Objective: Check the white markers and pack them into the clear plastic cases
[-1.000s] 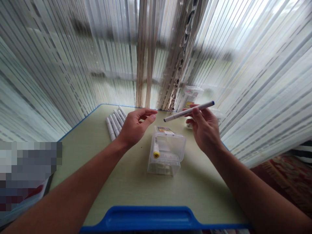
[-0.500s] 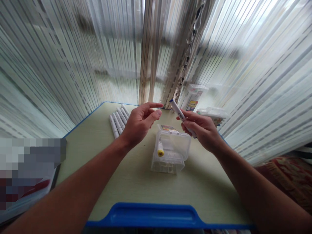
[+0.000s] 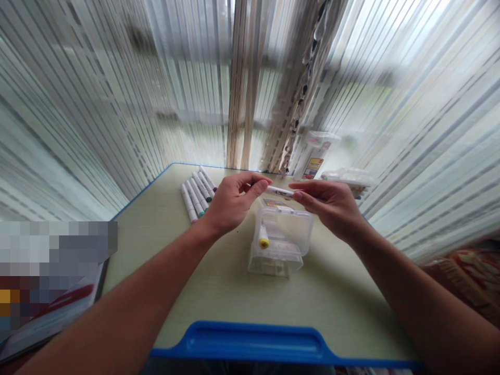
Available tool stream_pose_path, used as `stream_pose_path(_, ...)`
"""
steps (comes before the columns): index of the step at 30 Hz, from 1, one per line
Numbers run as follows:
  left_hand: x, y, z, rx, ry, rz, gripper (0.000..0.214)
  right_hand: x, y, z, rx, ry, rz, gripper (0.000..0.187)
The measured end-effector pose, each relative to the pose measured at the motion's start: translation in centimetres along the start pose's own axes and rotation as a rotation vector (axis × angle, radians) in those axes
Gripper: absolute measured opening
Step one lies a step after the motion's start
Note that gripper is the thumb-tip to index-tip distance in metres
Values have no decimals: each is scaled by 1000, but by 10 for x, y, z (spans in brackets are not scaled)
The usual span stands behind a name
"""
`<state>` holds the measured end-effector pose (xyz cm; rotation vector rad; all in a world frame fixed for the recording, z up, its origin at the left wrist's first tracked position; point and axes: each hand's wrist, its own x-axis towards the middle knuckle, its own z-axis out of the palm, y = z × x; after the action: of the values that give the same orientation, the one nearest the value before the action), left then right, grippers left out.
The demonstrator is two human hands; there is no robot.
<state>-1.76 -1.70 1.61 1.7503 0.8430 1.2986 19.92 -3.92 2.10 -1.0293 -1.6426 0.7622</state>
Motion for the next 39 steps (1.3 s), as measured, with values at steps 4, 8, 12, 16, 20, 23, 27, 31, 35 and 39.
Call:
stream_pose_path(4, 1, -5, -2, -38, 62, 0, 29, 0, 1, -1, 40, 23, 20, 25)
stream_pose_path(8, 2, -7, -3, -72, 109, 43, 29, 0, -1, 0, 46, -35, 54, 26)
stream_pose_path(12, 1, -6, -3, -89, 137, 66, 31, 1, 0, -2, 59, -64, 49, 26)
stream_pose_path(16, 2, -5, -3, -111, 209, 74, 35, 2, 6, -4, 116, -41, 29, 24)
stream_pose_path(20, 3, -5, -3, -166, 224, 45, 36, 5, 11, -4, 228, 26, 32, 19)
stream_pose_path(23, 2, -4, -2, -225, 162, -21, 38, 6, 9, -2, 264, 83, 32, 19)
stream_pose_path(27, 0, -1, 0, -163, 95, -37, 36, 6, 4, -1, 324, 126, 70, 19)
stream_pose_path(31, 0, 1, 1, -142, 86, -36, 28, 6, 3, -1, 384, 98, 96, 16)
stream_pose_path(35, 1, 0, 0, -186, 94, -78, 21, 5, 3, -4, 429, 76, 95, 16)
stream_pose_path(39, 1, 1, 0, -181, 92, -83, 21, 5, 4, -3, 404, 83, 98, 16)
